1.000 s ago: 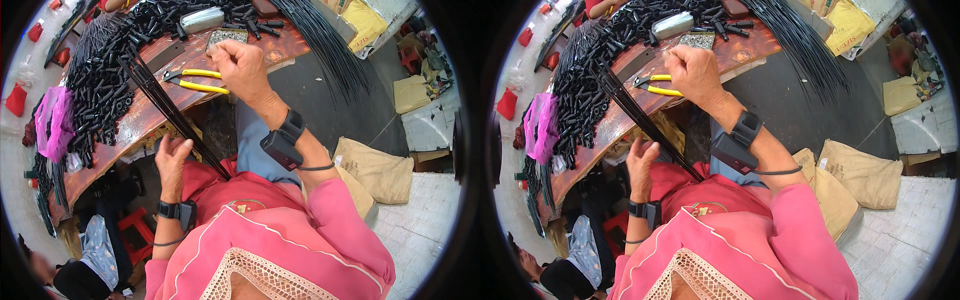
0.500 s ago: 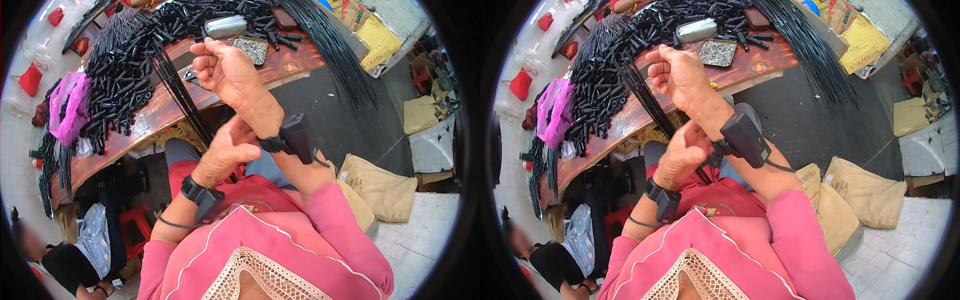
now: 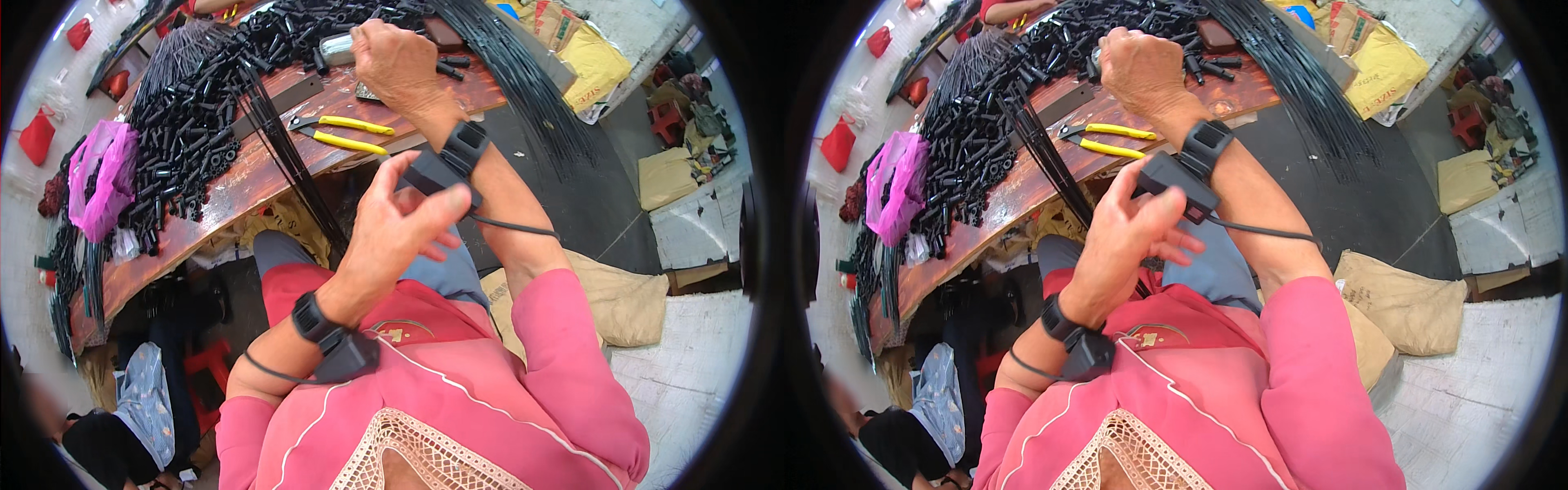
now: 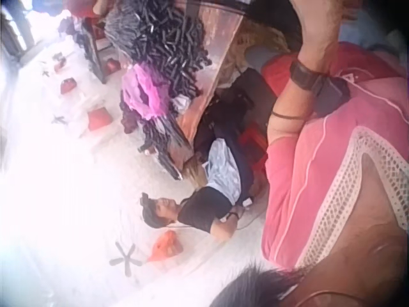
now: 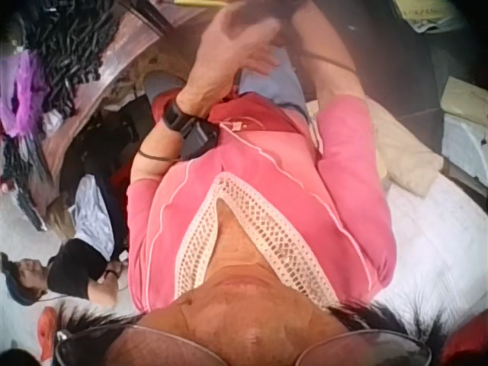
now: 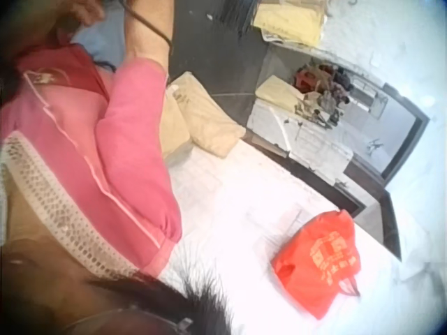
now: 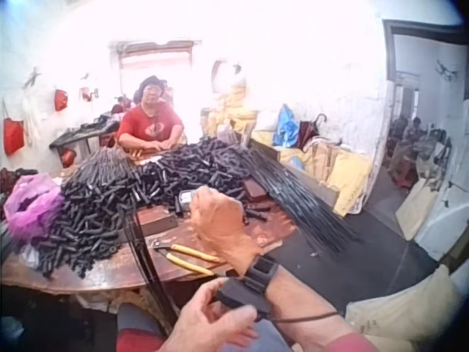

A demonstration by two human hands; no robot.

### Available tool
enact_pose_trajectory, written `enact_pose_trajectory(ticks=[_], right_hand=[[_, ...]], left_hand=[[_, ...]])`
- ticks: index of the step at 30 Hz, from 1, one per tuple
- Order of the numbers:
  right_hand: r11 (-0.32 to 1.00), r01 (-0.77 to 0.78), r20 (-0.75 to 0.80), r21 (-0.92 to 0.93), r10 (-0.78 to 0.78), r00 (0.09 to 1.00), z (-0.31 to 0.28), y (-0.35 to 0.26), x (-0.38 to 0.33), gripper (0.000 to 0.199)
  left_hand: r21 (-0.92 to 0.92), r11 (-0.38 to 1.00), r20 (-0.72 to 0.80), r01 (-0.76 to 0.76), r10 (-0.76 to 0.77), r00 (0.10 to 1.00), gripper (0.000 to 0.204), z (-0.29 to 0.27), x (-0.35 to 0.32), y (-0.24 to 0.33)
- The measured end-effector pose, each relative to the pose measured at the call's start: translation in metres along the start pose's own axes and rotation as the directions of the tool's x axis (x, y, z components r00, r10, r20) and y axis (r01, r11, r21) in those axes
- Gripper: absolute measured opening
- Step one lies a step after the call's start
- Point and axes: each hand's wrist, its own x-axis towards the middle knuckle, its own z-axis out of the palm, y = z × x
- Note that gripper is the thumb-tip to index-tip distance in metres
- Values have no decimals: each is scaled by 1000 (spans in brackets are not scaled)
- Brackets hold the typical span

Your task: Assembling the internal ribs and shaft mechanism of umbrellas at a factory workstation.

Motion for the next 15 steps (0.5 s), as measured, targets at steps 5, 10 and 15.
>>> enact_pose_trajectory(ticks=[5,10,15], right_hand=[[972,-63,257,-225,122,959,-23,3,12,29],[945,-80,391,-317,207,897,-43,16,-2,27],[377,-839,646,394,536,544,-46,6,-18,20]], left_hand=[[-102,989,-99,-108,98,990,53,23,16,5],[-22,984,-87,-179,176,980,36,24,18,10],[37,987,-90,-154,156,984,35,12,16,6]])
